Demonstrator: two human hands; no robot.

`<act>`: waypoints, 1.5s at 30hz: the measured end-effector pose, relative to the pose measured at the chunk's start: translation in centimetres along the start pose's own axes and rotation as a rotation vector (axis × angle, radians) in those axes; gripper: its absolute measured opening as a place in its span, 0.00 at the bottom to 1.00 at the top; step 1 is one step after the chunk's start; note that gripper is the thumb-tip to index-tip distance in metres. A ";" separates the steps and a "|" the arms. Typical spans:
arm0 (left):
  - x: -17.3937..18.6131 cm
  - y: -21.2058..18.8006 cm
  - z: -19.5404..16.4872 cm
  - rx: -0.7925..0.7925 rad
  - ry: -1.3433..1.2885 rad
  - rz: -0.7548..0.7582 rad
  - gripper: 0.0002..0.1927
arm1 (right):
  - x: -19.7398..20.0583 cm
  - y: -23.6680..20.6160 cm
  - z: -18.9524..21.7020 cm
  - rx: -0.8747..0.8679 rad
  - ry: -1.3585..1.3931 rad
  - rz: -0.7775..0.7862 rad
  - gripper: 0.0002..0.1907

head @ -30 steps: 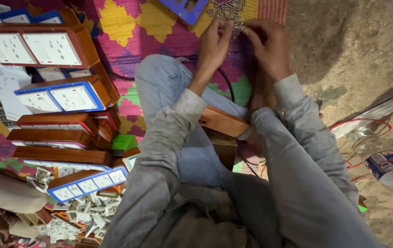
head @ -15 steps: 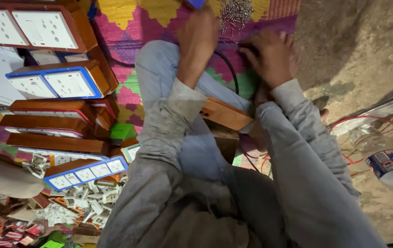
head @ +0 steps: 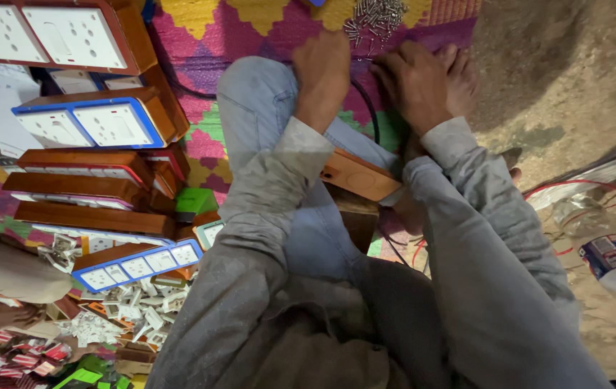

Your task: The person sits on a mat and repeatedly picks up small metal screws and plastic fasteners, inserting them into the holes of a brown plastic electrical socket cover. The person handles the components by hand, occasionally adjusting the pile of screws and fasteners on the mat.

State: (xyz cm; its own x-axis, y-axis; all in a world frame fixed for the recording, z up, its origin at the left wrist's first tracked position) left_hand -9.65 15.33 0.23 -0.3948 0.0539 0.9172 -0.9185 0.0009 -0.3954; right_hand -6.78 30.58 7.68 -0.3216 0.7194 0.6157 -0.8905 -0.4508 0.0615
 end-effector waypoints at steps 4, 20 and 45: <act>-0.1 -0.5 -0.4 0.020 0.021 -0.036 0.09 | -0.7 0.4 -0.2 -0.056 0.005 0.001 0.10; -0.1 -1.7 -3.1 -0.171 -0.176 -0.088 0.06 | -1.9 0.5 0.7 0.047 0.137 0.097 0.20; 7.0 -0.7 -1.0 -0.093 -0.550 -0.206 0.08 | 4.6 2.7 -2.5 -0.118 0.419 -0.251 0.07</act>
State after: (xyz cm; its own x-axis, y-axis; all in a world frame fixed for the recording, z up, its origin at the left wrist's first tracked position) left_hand -11.73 16.70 6.87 -0.1849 -0.4818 0.8565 -0.9814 0.0451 -0.1864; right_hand -11.42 33.97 8.74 -0.1726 0.9593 0.2233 -0.9795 -0.1910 0.0636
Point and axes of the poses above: each hand's wrist, its own y-axis towards the middle knuckle, its own x-axis out of the back of the hand, z = x × y, the point moved 10 cm from there along y, towards the middle knuckle, and after that the axes turned 14 degrees about y, right-handed, at the moved point
